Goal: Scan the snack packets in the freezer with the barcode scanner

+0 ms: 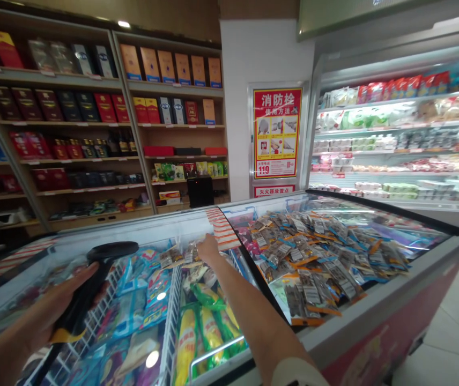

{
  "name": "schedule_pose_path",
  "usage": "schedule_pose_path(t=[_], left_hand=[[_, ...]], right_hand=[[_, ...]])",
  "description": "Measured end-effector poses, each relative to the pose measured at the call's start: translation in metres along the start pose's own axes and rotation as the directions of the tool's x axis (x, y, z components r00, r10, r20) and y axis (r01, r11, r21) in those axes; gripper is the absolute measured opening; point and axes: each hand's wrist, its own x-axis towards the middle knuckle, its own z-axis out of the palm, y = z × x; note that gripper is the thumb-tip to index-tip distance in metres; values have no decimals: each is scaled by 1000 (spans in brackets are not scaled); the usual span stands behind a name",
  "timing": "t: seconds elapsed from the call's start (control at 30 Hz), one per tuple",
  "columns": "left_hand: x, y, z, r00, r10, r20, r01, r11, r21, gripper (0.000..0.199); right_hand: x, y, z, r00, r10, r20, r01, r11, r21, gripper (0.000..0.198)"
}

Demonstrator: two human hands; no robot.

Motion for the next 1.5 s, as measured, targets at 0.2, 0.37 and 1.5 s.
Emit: schedule_pose_path(t=[0.2,0.37,1.5], left_hand=[[-4,-2,5,995,-51,-83,52,999,0,34],[-4,4,26,998,-47,-47,46,999,-9,26],[18,-11,112,942,2,335,21,998,-64,30]], right_hand=[[0,0,-9,998,57,-13,-58,998,-31,37],[-1,23,-53,999,9,-37,-12,998,-60,35],[-32,117,-178,907,277,-319,-221,955,200,30]])
